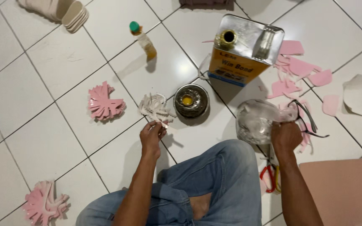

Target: The person sits on the floor and glues white lace trim onto pink foam cutout pieces, pressing the trim along the curved edge of each piece. They work through several pieces one at a time, setting finished ones aside and picking up new foam pieces and lace from the floor.

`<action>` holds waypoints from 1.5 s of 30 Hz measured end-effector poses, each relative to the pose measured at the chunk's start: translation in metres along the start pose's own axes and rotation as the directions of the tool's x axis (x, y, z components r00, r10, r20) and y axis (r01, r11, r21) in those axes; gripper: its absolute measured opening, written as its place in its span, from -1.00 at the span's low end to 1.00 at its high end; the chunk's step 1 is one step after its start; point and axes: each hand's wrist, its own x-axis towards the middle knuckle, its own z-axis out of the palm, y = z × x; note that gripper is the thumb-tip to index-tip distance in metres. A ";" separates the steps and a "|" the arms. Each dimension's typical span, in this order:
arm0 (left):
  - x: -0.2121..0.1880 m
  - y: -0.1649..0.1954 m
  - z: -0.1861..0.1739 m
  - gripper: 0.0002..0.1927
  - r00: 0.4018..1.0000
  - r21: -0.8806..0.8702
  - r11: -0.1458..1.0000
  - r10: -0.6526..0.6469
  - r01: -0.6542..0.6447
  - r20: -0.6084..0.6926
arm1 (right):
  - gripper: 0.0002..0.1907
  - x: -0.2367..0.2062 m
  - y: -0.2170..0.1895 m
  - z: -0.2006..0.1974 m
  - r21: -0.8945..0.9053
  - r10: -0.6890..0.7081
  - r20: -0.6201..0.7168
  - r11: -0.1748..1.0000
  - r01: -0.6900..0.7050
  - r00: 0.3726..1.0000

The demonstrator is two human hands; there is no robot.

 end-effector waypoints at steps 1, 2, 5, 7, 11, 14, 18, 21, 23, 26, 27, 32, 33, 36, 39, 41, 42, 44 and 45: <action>0.013 0.007 -0.003 -0.64 1.000 0.001 1.000 0.017 -0.017 -0.013 | -0.60 0.000 -0.004 0.000 0.011 0.029 0.004 1.000 -0.030 1.000; 0.023 0.015 -0.005 -0.63 0.999 0.003 0.999 0.033 -0.033 -0.024 | -0.63 0.000 -0.005 0.000 0.069 0.008 -0.009 0.998 -0.008 1.000; 0.025 0.018 -0.010 -0.52 0.940 0.485 0.845 0.320 -0.225 -0.122 | -0.70 -0.005 -0.007 -0.002 0.168 -0.041 -0.041 0.985 0.047 0.998; 0.016 0.007 -0.009 -0.48 0.863 0.806 0.471 0.496 -0.359 0.095 | -0.73 -0.008 -0.007 -0.002 0.140 -0.067 -0.051 0.987 0.074 0.996; 0.008 -0.020 -0.003 -0.29 0.823 0.863 -0.010 0.298 -0.504 0.484 | -0.74 -0.010 -0.003 -0.001 0.128 -0.104 -0.179 0.983 0.128 0.978; 0.021 -0.027 -0.008 -0.23 0.865 0.900 -0.052 0.256 -0.433 0.431 | -0.75 -0.018 0.005 -0.008 0.215 -0.119 -0.259 0.960 0.178 0.958; 0.031 -0.027 -0.025 -0.25 0.859 0.889 0.067 0.301 -0.452 0.414 | -0.70 -0.028 0.010 -0.040 0.739 0.089 -0.222 0.665 0.108 0.971; 0.016 -0.028 -0.028 -0.33 0.743 0.789 0.130 0.456 -0.601 0.490 | -0.64 -0.038 0.017 -0.074 0.913 0.244 -0.027 0.400 -0.075 0.969; -0.001 -0.030 -0.021 -0.44 0.782 0.774 0.248 0.432 -0.583 0.450 | -0.65 -0.042 0.022 -0.094 0.968 0.271 0.033 0.232 -0.099 0.962; -0.034 -0.033 0.001 -0.55 0.880 0.719 0.507 0.255 -0.475 0.402 | -0.66 -0.055 0.028 -0.115 0.988 0.246 0.092 0.098 -0.120 0.965; -0.044 -0.035 0.012 -0.58 0.904 0.692 0.594 0.168 -0.410 0.392 | -0.66 -0.057 0.028 -0.117 0.986 0.233 0.070 0.134 -0.103 0.970; -0.088 -0.045 0.048 -0.67 0.778 0.539 0.615 0.210 -0.576 0.593 | -0.69 -0.040 0.013 -0.094 0.938 0.209 0.022 0.333 -0.093 0.978; -0.092 -0.047 0.052 -0.68 0.773 0.541 0.611 0.199 -0.578 0.602 | -0.71 -0.035 0.010 -0.086 0.958 0.084 0.069 0.273 -0.089 0.994; -0.100 -0.050 0.055 -0.68 0.789 0.577 0.604 0.148 -0.550 0.597 | -0.74 -0.023 0.001 -0.060 0.845 -0.103 -0.010 0.531 0.064 0.995; -0.103 -0.053 0.054 -0.67 0.803 0.586 0.618 0.127 -0.523 0.583 | -0.64 -0.011 -0.002 -0.042 0.487 -0.131 -0.053 0.862 0.140 0.990; -0.103 -0.055 0.053 -0.66 0.816 0.607 0.617 0.104 -0.501 0.569 | -0.63 -0.001 -0.008 -0.032 0.237 -0.129 -0.095 0.960 0.149 0.987; -0.103 -0.056 0.051 -0.65 0.824 0.619 0.616 0.091 -0.488 0.559 | -0.66 0.002 -0.012 -0.030 0.126 -0.140 -0.132 0.979 0.157 0.981; -0.102 -0.056 0.048 -0.65 0.838 0.646 0.606 0.066 -0.465 0.541 | -0.71 0.006 -0.015 -0.030 0.054 -0.130 -0.147 0.989 0.139 0.981; -0.102 -0.056 0.046 -0.64 0.845 0.659 0.601 0.051 -0.452 0.532 | -0.73 0.006 -0.015 -0.030 0.093 -0.105 -0.126 0.989 0.117 0.986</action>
